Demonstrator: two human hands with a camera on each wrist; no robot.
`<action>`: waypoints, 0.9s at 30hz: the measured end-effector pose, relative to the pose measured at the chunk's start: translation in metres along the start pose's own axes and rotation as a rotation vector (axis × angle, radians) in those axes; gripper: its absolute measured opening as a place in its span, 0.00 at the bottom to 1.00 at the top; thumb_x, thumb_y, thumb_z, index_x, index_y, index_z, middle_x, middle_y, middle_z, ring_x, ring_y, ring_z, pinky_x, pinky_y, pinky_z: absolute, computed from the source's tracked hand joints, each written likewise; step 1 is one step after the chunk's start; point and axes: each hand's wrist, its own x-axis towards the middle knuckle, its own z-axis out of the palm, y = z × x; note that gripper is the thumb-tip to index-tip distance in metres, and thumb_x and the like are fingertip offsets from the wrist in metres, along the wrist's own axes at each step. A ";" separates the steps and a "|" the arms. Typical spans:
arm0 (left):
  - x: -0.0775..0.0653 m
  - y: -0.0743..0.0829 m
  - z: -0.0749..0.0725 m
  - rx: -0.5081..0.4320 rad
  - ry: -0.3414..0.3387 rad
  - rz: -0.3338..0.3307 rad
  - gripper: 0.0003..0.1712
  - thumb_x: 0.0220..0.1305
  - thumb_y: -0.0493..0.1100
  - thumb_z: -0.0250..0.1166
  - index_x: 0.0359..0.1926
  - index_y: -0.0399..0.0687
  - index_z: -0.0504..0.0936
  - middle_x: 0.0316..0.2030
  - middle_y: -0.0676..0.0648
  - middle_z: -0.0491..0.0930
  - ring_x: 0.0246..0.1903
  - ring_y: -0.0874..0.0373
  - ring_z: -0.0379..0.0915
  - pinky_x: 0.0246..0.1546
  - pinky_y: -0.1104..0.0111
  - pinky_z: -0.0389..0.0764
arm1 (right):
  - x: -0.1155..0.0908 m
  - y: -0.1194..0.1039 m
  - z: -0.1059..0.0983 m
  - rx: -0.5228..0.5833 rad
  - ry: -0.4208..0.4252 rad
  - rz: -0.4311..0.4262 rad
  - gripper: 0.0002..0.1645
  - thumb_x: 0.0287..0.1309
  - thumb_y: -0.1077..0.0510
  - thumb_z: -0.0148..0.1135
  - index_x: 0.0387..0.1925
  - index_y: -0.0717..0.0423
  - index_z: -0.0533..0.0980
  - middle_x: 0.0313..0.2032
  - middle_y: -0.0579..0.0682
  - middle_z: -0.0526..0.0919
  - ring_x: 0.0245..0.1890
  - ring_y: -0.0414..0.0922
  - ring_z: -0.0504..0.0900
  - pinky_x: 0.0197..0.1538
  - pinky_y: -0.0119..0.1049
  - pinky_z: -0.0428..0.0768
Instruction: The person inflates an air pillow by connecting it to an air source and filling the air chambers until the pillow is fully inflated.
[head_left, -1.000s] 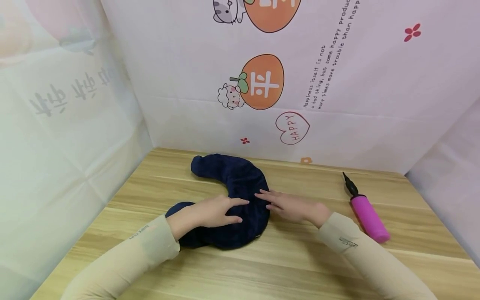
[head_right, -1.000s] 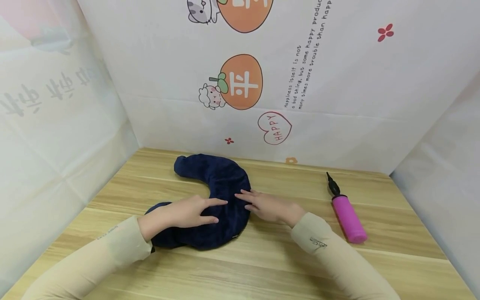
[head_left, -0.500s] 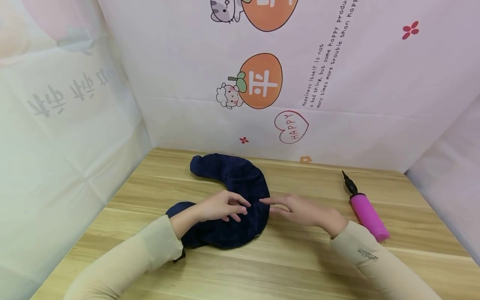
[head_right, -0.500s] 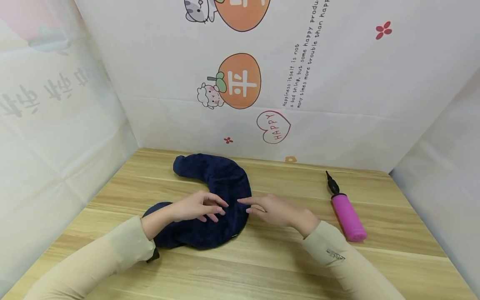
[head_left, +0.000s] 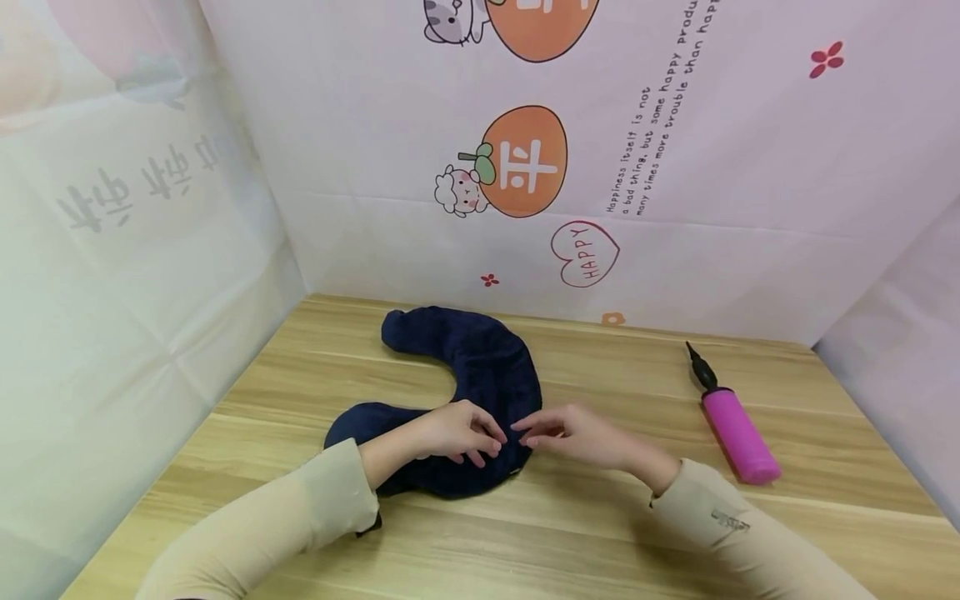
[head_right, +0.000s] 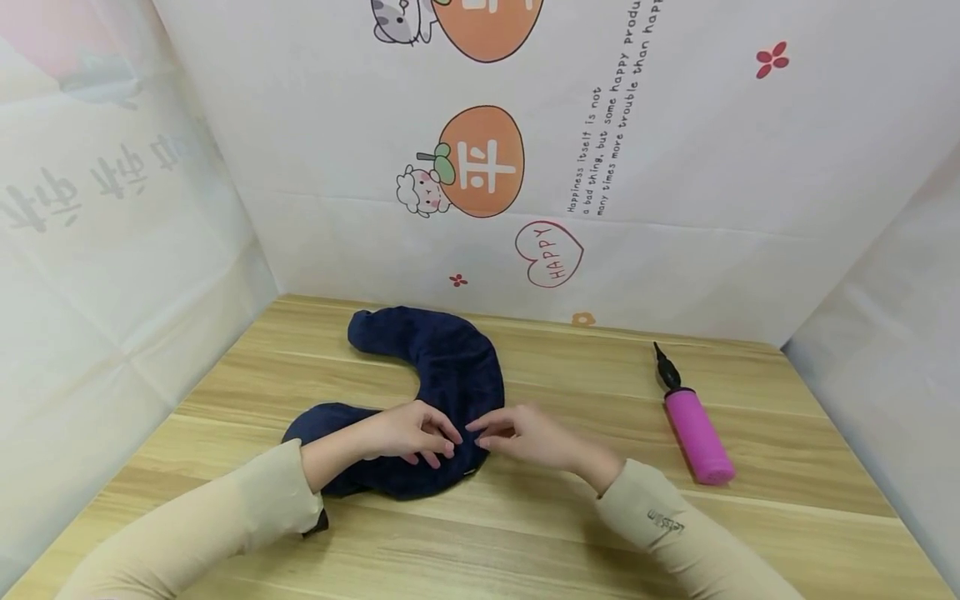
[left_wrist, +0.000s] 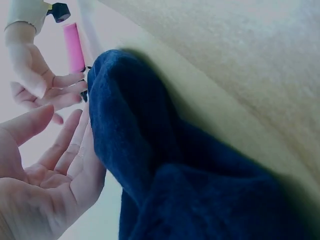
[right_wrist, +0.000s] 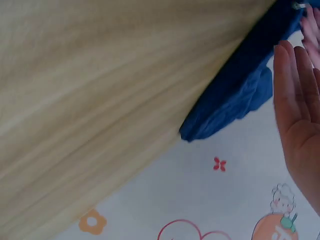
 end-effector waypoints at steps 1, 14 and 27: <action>0.000 0.000 0.000 -0.003 -0.005 -0.006 0.11 0.73 0.40 0.64 0.52 0.44 0.86 0.41 0.50 0.88 0.37 0.55 0.86 0.39 0.58 0.83 | 0.001 0.001 0.002 -0.020 -0.009 0.001 0.18 0.73 0.60 0.61 0.59 0.64 0.80 0.48 0.55 0.88 0.49 0.48 0.86 0.47 0.34 0.82; 0.007 -0.014 -0.008 -0.151 -0.059 -0.083 0.15 0.71 0.41 0.65 0.55 0.41 0.85 0.41 0.48 0.88 0.39 0.54 0.87 0.39 0.63 0.84 | 0.015 -0.004 0.026 -0.489 -0.006 -0.138 0.10 0.54 0.60 0.78 0.40 0.52 0.87 0.38 0.41 0.83 0.29 0.29 0.78 0.33 0.25 0.77; 0.008 -0.017 -0.006 -0.158 -0.058 -0.073 0.14 0.68 0.38 0.66 0.53 0.41 0.85 0.40 0.48 0.89 0.38 0.56 0.86 0.37 0.66 0.82 | 0.019 -0.001 0.035 -0.671 0.093 -0.323 0.07 0.52 0.59 0.80 0.30 0.50 0.86 0.30 0.39 0.79 0.28 0.31 0.79 0.32 0.22 0.75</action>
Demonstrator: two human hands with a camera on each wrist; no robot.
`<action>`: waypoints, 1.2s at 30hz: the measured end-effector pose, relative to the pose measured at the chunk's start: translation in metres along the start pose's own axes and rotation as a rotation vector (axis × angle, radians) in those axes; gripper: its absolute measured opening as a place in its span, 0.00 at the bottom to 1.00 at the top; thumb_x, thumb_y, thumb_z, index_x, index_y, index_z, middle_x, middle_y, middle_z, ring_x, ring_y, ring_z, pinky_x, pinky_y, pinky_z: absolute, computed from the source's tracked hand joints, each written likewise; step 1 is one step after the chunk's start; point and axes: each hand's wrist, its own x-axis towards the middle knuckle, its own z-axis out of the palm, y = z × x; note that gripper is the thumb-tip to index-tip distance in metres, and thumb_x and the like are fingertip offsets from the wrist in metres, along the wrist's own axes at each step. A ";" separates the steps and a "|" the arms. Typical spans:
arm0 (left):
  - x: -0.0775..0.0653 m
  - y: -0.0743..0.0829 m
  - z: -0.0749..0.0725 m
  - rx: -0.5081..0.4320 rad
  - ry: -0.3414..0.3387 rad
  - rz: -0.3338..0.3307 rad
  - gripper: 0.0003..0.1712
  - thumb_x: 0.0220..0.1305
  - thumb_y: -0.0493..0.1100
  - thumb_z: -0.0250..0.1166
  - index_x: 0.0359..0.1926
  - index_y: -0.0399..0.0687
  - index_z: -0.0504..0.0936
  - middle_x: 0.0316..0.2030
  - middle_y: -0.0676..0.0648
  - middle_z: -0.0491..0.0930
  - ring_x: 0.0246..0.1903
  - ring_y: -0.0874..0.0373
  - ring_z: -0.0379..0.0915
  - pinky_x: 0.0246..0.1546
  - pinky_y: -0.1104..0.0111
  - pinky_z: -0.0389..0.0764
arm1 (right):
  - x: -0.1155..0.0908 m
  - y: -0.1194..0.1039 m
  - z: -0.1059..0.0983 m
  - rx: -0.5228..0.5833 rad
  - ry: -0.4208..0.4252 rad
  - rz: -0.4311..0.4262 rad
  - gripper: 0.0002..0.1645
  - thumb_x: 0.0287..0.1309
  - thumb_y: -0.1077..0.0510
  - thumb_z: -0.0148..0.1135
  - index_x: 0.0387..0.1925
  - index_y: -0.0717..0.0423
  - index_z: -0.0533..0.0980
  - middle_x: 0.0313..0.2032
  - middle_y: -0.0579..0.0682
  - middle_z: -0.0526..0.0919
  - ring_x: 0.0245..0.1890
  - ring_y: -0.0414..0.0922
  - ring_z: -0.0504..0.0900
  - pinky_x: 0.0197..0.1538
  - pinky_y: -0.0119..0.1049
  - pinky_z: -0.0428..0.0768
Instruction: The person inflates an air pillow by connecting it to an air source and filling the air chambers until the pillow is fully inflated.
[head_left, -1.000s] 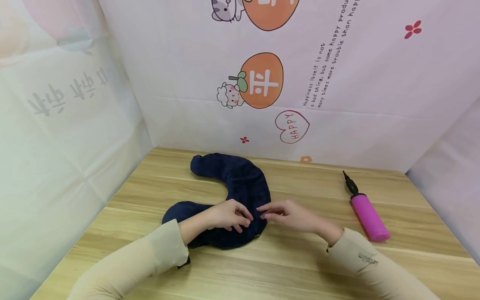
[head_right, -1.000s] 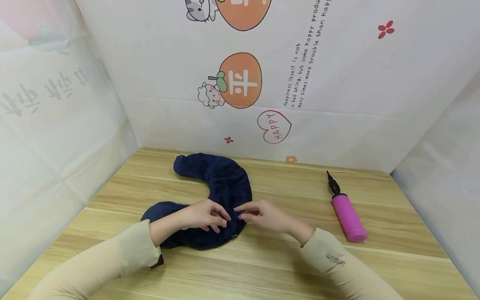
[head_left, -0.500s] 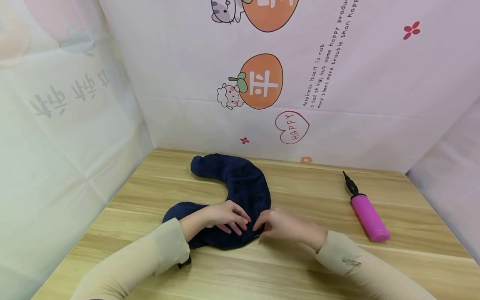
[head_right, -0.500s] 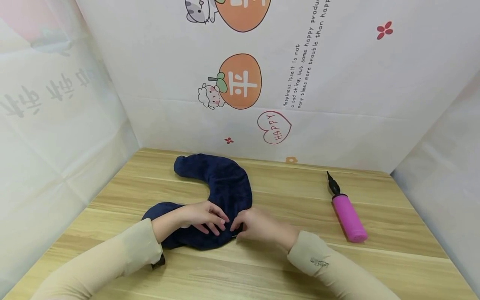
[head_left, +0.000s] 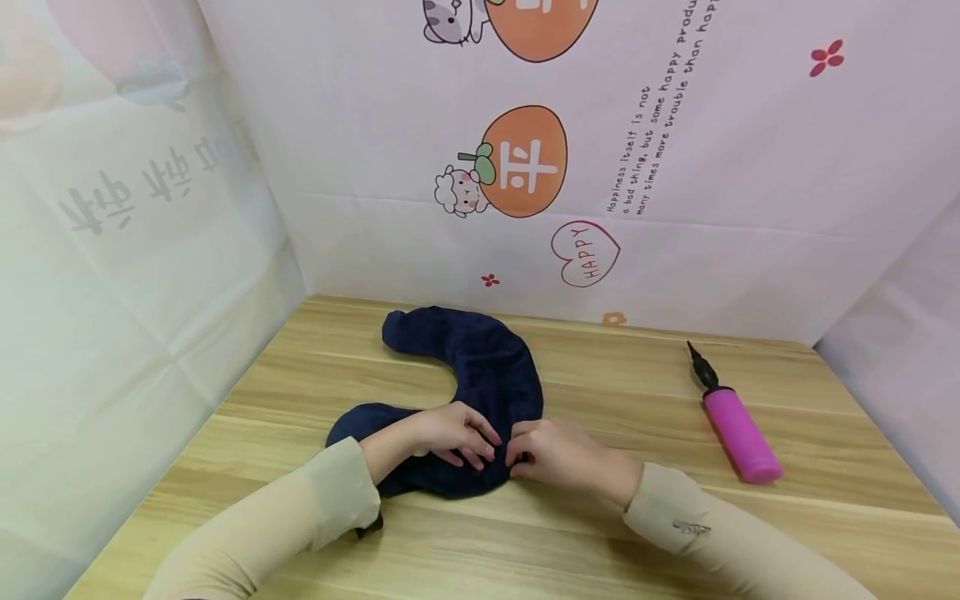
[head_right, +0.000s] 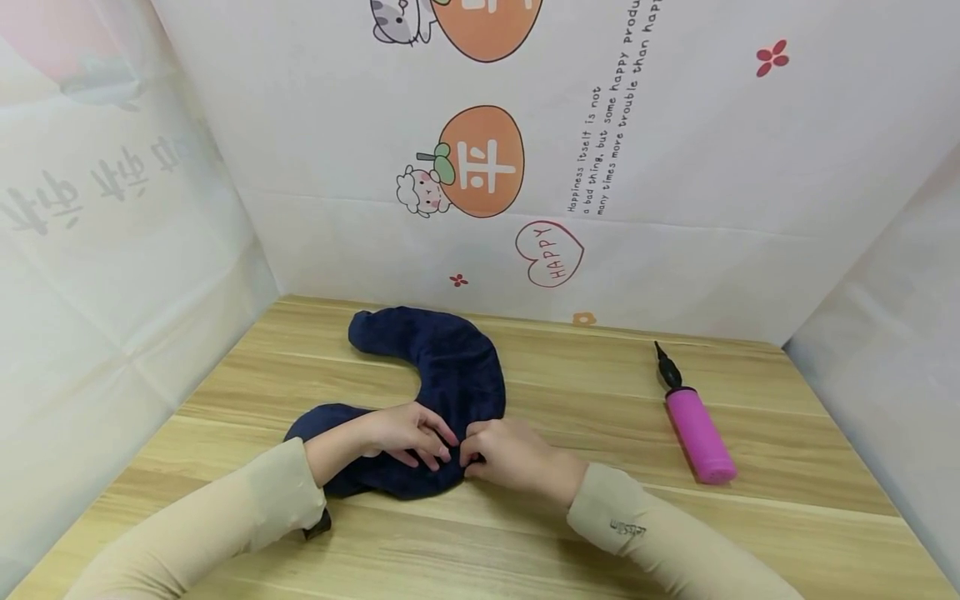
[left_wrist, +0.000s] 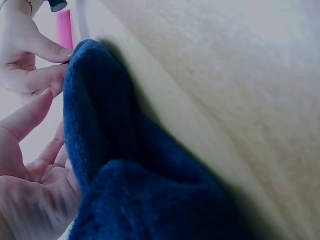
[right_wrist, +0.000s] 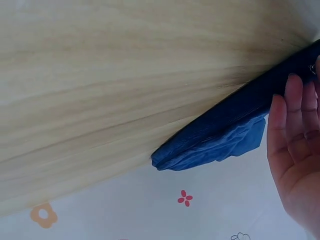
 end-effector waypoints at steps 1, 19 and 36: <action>0.000 0.000 0.000 0.002 0.001 -0.001 0.14 0.68 0.38 0.66 0.53 0.41 0.85 0.40 0.49 0.89 0.38 0.56 0.86 0.37 0.66 0.82 | 0.000 0.001 -0.001 0.021 0.004 -0.001 0.07 0.53 0.60 0.79 0.30 0.50 0.86 0.31 0.39 0.80 0.29 0.31 0.79 0.33 0.22 0.76; 0.000 0.006 0.002 0.065 0.029 0.033 0.14 0.66 0.42 0.72 0.50 0.41 0.86 0.41 0.50 0.88 0.38 0.56 0.85 0.41 0.58 0.83 | 0.012 0.011 -0.010 0.485 0.161 0.333 0.02 0.60 0.60 0.74 0.31 0.53 0.89 0.30 0.39 0.85 0.31 0.33 0.79 0.33 0.30 0.77; 0.002 0.005 0.003 0.047 0.107 0.043 0.03 0.67 0.37 0.71 0.35 0.41 0.85 0.30 0.52 0.86 0.30 0.60 0.84 0.33 0.67 0.80 | 0.017 0.015 -0.013 0.555 0.142 0.440 0.05 0.63 0.63 0.72 0.30 0.58 0.87 0.29 0.44 0.86 0.28 0.38 0.82 0.31 0.31 0.79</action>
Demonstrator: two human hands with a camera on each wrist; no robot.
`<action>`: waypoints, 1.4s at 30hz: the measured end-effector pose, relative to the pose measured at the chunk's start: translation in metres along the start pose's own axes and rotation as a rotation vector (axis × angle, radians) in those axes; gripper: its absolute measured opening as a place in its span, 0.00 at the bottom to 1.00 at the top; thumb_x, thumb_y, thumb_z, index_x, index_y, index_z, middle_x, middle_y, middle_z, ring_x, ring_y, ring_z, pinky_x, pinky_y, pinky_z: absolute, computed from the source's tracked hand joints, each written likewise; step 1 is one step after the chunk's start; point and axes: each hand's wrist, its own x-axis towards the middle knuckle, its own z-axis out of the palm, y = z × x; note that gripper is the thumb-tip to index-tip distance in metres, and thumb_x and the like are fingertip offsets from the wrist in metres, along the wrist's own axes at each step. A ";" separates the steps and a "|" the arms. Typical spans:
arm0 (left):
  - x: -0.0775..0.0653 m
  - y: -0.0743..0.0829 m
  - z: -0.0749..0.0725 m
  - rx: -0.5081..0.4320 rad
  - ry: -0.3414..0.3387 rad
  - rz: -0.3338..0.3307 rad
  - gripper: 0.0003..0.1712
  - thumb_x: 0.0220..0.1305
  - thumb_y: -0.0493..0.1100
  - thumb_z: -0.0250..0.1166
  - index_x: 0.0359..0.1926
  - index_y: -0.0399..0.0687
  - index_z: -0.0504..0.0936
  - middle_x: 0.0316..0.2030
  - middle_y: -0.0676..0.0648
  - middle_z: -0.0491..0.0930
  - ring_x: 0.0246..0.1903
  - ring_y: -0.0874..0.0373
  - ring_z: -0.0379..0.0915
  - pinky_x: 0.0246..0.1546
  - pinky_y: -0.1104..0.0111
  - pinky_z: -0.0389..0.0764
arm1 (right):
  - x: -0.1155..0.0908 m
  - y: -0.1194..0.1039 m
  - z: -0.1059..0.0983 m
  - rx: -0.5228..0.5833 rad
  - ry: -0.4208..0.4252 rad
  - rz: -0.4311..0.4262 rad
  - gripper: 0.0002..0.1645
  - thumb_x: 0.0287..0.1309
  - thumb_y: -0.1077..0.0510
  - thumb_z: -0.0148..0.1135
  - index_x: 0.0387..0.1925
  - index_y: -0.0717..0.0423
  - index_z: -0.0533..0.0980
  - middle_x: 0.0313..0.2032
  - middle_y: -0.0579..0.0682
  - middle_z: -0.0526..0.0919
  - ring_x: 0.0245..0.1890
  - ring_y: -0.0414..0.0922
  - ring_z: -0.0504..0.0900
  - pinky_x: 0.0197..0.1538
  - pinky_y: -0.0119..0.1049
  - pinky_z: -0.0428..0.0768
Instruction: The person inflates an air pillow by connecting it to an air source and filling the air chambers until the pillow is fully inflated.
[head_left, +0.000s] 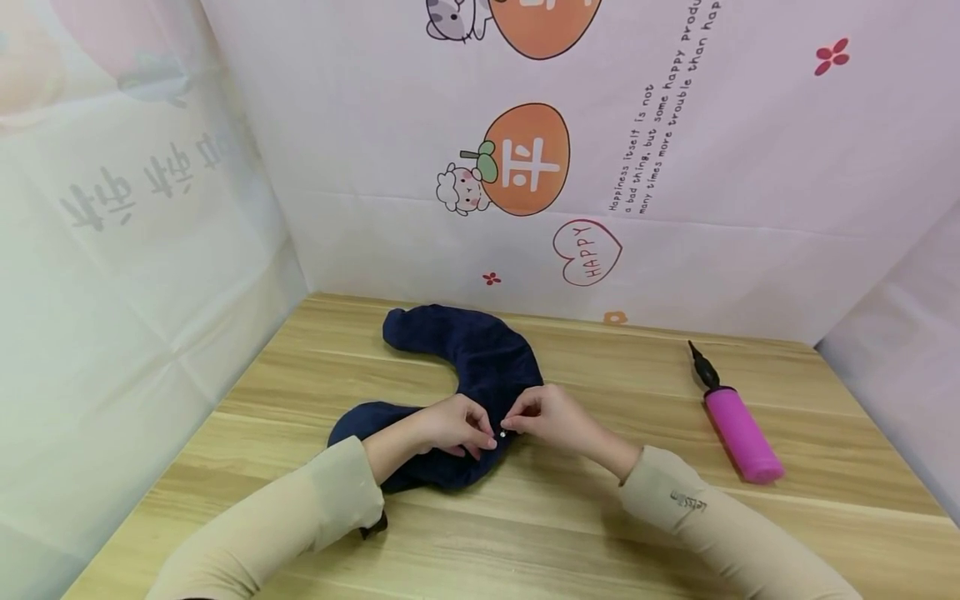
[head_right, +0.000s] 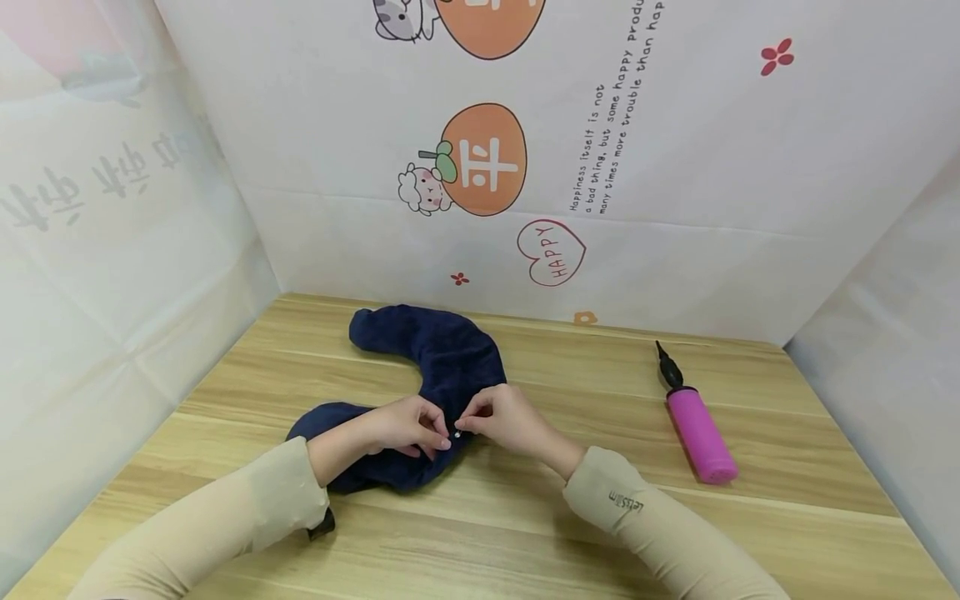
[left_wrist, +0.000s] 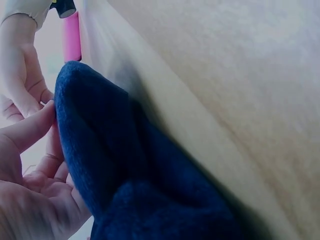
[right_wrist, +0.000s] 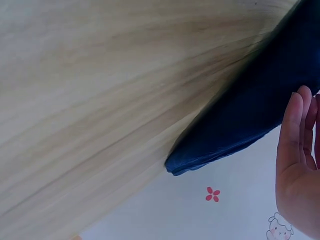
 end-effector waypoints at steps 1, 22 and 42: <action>0.000 0.000 0.000 -0.002 0.000 -0.004 0.03 0.67 0.37 0.71 0.35 0.42 0.85 0.30 0.52 0.86 0.30 0.60 0.84 0.32 0.67 0.80 | 0.000 0.001 -0.001 0.006 0.003 0.012 0.05 0.63 0.63 0.71 0.30 0.59 0.87 0.29 0.44 0.86 0.28 0.39 0.83 0.31 0.31 0.78; 0.000 -0.003 -0.003 -0.039 -0.019 -0.023 0.05 0.69 0.37 0.69 0.34 0.42 0.83 0.31 0.50 0.85 0.31 0.59 0.83 0.34 0.65 0.82 | 0.005 0.027 -0.021 0.380 -0.072 0.325 0.10 0.70 0.62 0.64 0.38 0.68 0.84 0.39 0.54 0.87 0.37 0.45 0.87 0.46 0.42 0.85; -0.006 -0.012 -0.008 -0.017 -0.082 -0.021 0.07 0.68 0.35 0.68 0.32 0.43 0.81 0.31 0.51 0.84 0.32 0.59 0.84 0.37 0.65 0.81 | 0.006 0.049 -0.041 0.367 -0.001 0.361 0.12 0.70 0.64 0.63 0.41 0.74 0.82 0.37 0.57 0.87 0.38 0.48 0.87 0.47 0.43 0.85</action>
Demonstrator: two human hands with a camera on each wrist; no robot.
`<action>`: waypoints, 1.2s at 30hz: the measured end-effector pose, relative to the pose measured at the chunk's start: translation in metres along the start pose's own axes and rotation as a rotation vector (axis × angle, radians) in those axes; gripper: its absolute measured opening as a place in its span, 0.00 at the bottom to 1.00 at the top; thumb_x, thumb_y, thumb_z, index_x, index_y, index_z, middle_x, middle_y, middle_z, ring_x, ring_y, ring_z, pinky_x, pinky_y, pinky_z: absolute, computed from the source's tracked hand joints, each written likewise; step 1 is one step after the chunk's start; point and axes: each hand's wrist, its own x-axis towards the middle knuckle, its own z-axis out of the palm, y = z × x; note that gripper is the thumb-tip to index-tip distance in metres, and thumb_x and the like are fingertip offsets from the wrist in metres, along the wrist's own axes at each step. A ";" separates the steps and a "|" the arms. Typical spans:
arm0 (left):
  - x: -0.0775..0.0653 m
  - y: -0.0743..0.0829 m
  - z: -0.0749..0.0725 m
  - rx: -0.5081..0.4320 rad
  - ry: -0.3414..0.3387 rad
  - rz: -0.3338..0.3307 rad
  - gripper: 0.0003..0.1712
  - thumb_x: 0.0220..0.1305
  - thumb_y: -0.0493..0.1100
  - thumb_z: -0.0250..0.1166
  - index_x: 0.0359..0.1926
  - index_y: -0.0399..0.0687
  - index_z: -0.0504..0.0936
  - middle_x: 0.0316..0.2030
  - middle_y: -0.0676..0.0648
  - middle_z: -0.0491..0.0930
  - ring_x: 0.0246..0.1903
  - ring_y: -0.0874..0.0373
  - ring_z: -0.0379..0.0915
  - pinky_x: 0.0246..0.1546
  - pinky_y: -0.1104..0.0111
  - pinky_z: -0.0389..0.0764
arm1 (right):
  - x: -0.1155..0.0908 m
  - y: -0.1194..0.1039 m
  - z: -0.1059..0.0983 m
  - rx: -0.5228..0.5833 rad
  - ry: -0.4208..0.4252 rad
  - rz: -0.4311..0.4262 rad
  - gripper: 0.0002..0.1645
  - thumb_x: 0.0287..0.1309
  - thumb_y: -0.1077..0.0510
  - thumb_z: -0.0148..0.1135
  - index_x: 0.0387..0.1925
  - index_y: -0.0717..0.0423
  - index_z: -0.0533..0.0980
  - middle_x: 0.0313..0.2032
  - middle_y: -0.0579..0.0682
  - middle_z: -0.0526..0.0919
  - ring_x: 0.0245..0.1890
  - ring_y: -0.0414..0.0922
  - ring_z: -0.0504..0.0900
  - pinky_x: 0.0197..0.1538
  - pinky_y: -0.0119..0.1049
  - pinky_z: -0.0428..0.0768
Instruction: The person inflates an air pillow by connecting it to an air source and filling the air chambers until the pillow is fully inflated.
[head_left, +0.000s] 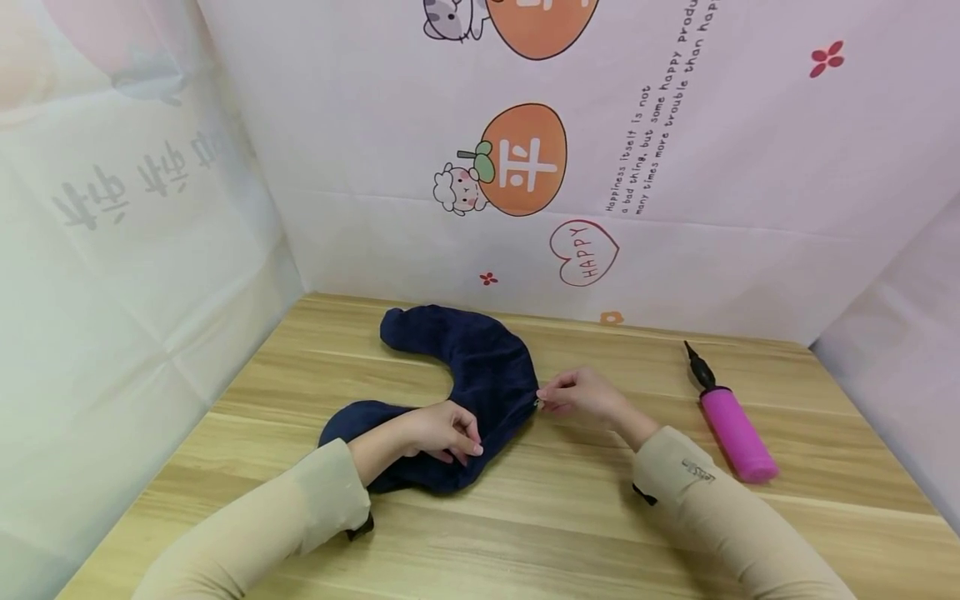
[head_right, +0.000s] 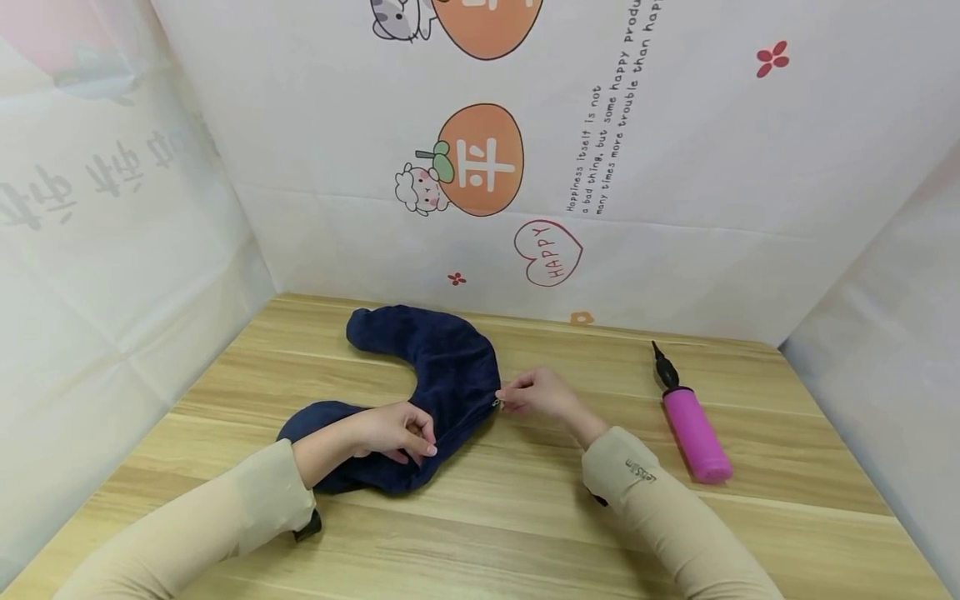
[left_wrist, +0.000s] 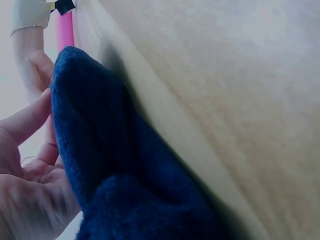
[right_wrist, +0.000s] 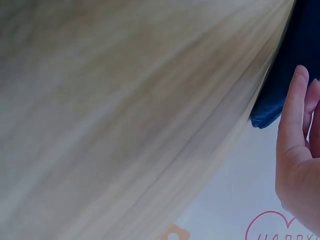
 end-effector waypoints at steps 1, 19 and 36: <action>0.000 0.000 0.000 -0.001 -0.001 0.001 0.07 0.68 0.35 0.68 0.32 0.43 0.81 0.30 0.51 0.84 0.32 0.59 0.84 0.36 0.65 0.80 | 0.000 0.000 -0.001 -0.004 -0.003 0.001 0.12 0.70 0.64 0.63 0.41 0.74 0.82 0.37 0.57 0.88 0.39 0.49 0.87 0.47 0.44 0.85; -0.003 0.001 0.000 0.048 -0.014 0.022 0.06 0.67 0.35 0.69 0.32 0.42 0.82 0.30 0.52 0.85 0.33 0.59 0.83 0.35 0.67 0.78 | 0.004 0.000 -0.010 -0.042 0.026 0.033 0.11 0.70 0.63 0.63 0.41 0.72 0.82 0.35 0.53 0.87 0.37 0.46 0.87 0.44 0.41 0.85; -0.003 -0.001 0.000 0.054 -0.011 0.039 0.06 0.67 0.35 0.69 0.32 0.42 0.82 0.27 0.53 0.84 0.33 0.60 0.82 0.35 0.67 0.79 | 0.018 -0.005 -0.011 0.010 0.090 0.035 0.10 0.71 0.68 0.59 0.44 0.78 0.79 0.35 0.56 0.87 0.38 0.49 0.87 0.46 0.43 0.85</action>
